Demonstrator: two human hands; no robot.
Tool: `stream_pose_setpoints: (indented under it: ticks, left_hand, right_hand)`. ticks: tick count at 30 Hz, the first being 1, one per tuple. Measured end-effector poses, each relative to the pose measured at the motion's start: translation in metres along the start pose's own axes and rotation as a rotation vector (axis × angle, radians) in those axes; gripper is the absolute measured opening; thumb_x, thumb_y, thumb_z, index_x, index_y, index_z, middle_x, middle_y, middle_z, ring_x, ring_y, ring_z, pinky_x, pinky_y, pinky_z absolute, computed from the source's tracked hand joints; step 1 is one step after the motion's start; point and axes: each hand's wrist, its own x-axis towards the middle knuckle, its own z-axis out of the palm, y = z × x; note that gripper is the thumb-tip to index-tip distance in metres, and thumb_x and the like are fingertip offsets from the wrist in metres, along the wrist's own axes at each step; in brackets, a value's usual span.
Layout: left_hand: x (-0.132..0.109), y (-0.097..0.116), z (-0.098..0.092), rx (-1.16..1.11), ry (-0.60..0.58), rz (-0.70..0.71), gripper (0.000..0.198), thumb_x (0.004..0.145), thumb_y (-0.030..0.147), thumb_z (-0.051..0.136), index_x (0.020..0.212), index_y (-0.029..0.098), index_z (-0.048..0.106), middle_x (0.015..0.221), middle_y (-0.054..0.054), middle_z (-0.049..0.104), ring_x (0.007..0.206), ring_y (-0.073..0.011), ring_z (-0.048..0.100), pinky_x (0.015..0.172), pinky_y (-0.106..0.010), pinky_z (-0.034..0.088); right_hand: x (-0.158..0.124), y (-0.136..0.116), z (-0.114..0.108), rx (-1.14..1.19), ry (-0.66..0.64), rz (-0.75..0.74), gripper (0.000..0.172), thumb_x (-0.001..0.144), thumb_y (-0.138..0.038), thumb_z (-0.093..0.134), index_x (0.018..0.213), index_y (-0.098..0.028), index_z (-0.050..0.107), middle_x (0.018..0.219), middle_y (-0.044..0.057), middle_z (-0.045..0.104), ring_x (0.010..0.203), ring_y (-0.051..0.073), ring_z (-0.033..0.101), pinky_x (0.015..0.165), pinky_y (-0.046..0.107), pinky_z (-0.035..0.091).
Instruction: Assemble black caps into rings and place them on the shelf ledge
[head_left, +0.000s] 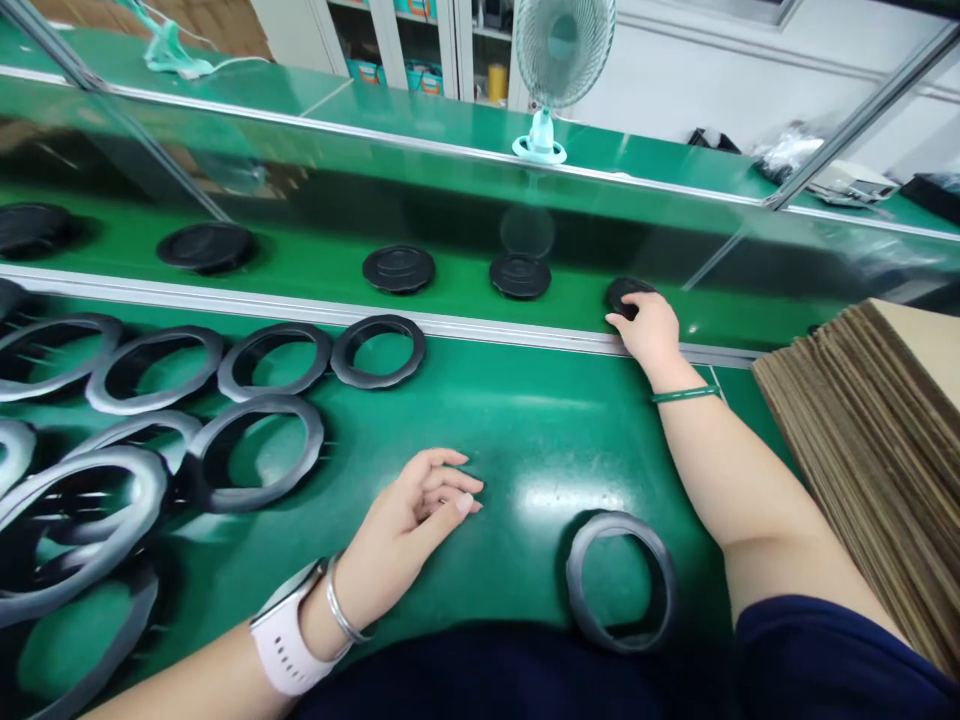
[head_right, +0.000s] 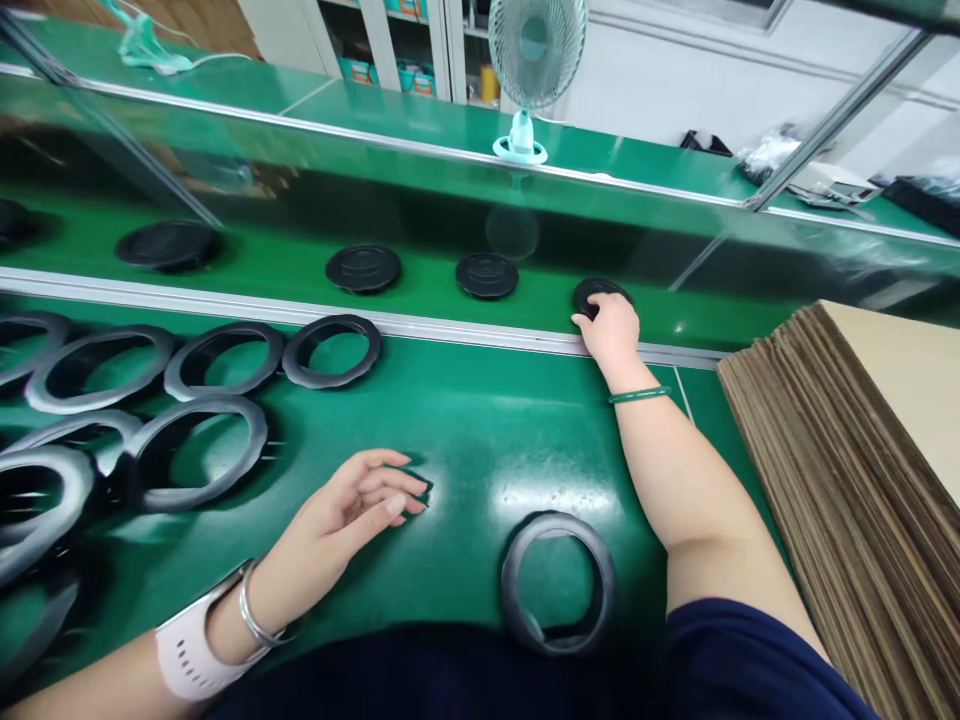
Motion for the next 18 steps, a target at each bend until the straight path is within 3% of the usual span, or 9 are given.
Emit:
stream_pose_setpoints:
  ticks: [3,8,11,14,16,18]
  left_hand:
    - [-0.005,0.003,0.002,0.107,-0.076,0.067,0.03,0.094,0.037,0.062,0.118,0.021,0.055,0.106,-0.01,0.072,0.094,-0.0212,0.072,0.086,-0.036,0.058]
    - [-0.012,0.004,0.008,0.42,-0.286,0.298,0.018,0.093,0.025,0.062,0.111,0.028,0.065,0.104,-0.005,0.075,0.092,-0.0202,0.073,0.082,-0.032,0.061]
    - [-0.011,0.001,0.013,0.568,-0.444,0.48,0.033,0.092,0.017,0.061,0.121,0.032,0.064,0.119,-0.005,0.073,0.114,-0.0239,0.068,0.095,-0.037,0.059]
    - [-0.009,-0.002,0.023,0.716,-0.542,0.669,0.053,0.091,0.009,0.056,0.138,0.034,0.055,0.142,-0.004,0.061,0.142,-0.0283,0.045,0.114,-0.05,0.045]
    - [-0.009,-0.003,0.033,0.826,-0.605,0.751,0.065,0.091,0.002,0.049,0.146,0.036,0.047,0.15,-0.001,0.053,0.15,-0.0286,0.033,0.12,-0.058,0.032]
    - [-0.008,-0.004,0.042,0.897,-0.655,0.779,0.072,0.09,-0.004,0.044,0.149,0.037,0.042,0.151,0.0,0.053,0.15,-0.0268,0.031,0.122,-0.06,0.026]
  right_hand:
    - [-0.005,0.002,0.011,0.03,-0.06,-0.104,0.03,0.083,-0.023,0.07,0.111,-0.011,0.071,0.119,0.016,0.067,0.114,0.032,0.06,0.106,0.048,0.043]
    - [-0.028,-0.038,0.021,0.259,-0.136,-0.325,0.013,0.089,-0.019,0.063,0.097,-0.018,0.074,0.109,0.007,0.071,0.108,0.026,0.062,0.103,0.04,0.045]
    - [-0.03,-0.047,0.022,0.288,-0.16,-0.339,0.013,0.092,-0.017,0.06,0.092,-0.019,0.073,0.105,0.005,0.071,0.104,0.023,0.062,0.1,0.037,0.046]
    - [-0.027,-0.041,0.023,0.28,-0.161,-0.305,0.014,0.093,-0.017,0.059,0.09,-0.019,0.072,0.102,0.005,0.07,0.099,0.022,0.062,0.094,0.035,0.047]
    - [-0.025,-0.037,0.025,0.287,-0.157,-0.285,0.014,0.094,-0.017,0.059,0.09,-0.018,0.072,0.101,0.004,0.07,0.097,0.021,0.061,0.091,0.034,0.047]
    - [-0.025,-0.035,0.027,0.299,-0.151,-0.271,0.014,0.093,-0.016,0.059,0.089,-0.018,0.072,0.099,0.004,0.069,0.096,0.02,0.061,0.09,0.034,0.048]
